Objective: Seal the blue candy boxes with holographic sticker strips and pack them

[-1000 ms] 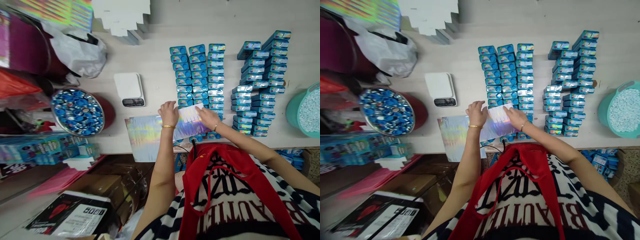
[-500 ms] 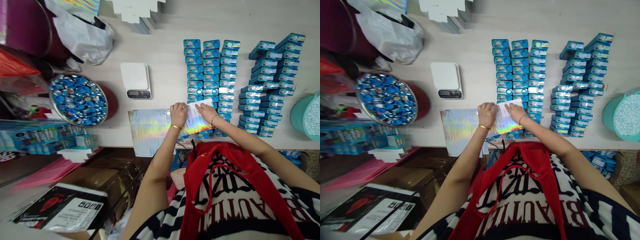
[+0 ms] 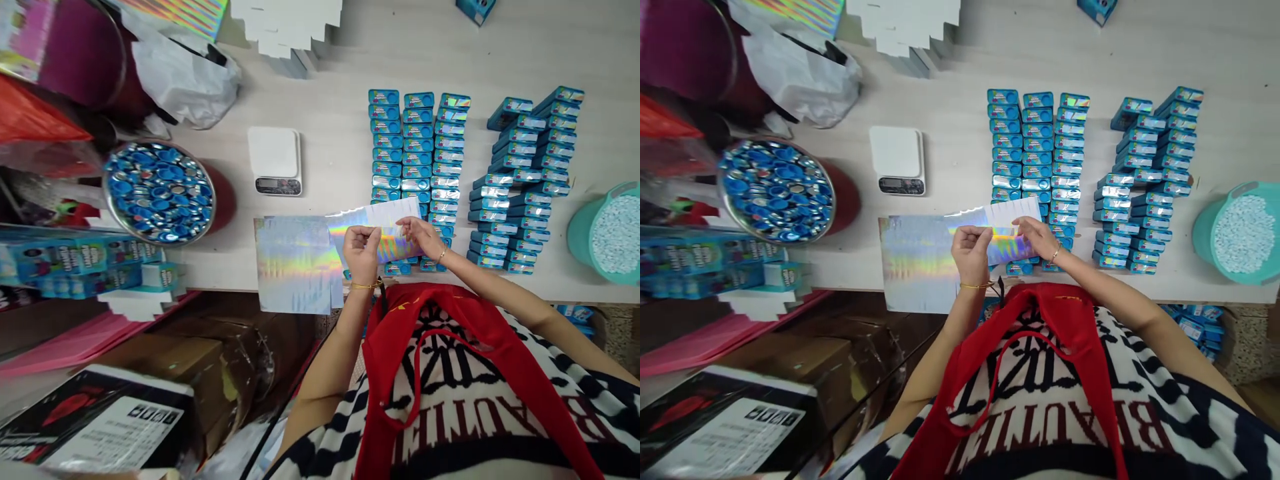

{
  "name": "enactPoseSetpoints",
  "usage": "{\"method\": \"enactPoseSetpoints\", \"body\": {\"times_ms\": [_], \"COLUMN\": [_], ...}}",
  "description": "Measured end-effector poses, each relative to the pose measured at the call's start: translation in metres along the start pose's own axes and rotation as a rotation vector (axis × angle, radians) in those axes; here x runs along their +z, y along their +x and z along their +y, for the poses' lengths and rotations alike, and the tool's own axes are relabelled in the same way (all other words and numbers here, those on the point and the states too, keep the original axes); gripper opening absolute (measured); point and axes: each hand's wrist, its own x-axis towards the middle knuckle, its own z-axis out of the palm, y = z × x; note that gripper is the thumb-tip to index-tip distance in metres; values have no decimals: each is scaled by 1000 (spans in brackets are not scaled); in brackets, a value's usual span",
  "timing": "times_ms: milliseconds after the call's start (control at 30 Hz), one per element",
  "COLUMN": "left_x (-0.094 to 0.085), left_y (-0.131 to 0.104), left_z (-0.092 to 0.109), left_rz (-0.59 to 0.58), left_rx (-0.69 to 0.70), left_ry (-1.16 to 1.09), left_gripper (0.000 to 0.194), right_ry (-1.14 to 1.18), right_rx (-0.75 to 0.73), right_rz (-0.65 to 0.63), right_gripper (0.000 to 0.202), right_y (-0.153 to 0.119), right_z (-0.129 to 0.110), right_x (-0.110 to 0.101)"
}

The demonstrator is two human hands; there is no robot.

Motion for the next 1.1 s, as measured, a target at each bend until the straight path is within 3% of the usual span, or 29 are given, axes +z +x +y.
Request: {"method": "enactPoseSetpoints", "body": {"times_ms": [133, 267, 367, 500, 600, 733, 900, 1033, 1100], "left_x": [33, 65, 89, 112, 120, 125, 128, 124, 121], "left_y": [-17, -37, -42, -41, -42, -45, -43, -36, -33], "left_z": [-25, -51, -65, -70, -67, -65, -69, -69, -71], "left_rz": [-72, -219, -279, -252, -277, -314, -324, -270, -268], "left_rx": [-152, -199, -76, 113, 144, 140, 141, 154, 167], "left_ry": [-113, -22, 158, 550, 791, 953, 1038, 1019, 1023], "left_gripper": [35, 30, 20, 11, 7, 8, 6, 29, 31], "right_ry": [201, 163, -16, -221, -315, -408, -418, -349, -330], "right_rx": [115, 144, 158, 158, 151, 128, 117, 164, 132], "right_rz": [114, 224, 294, 344, 350, 355, 316, 375, 389], "right_gripper": [57, 50, 43, 35, 30, 24, 24, 35, 41], "right_y": [-43, -69, -78, -78, -73, -66, -60, -67, -74], "right_z": [1, 21, 43, 70, 85, 101, 117, 119, 119], "right_x": [-16, -51, -78, -96, -98, -95, -95, -91, -84]}}
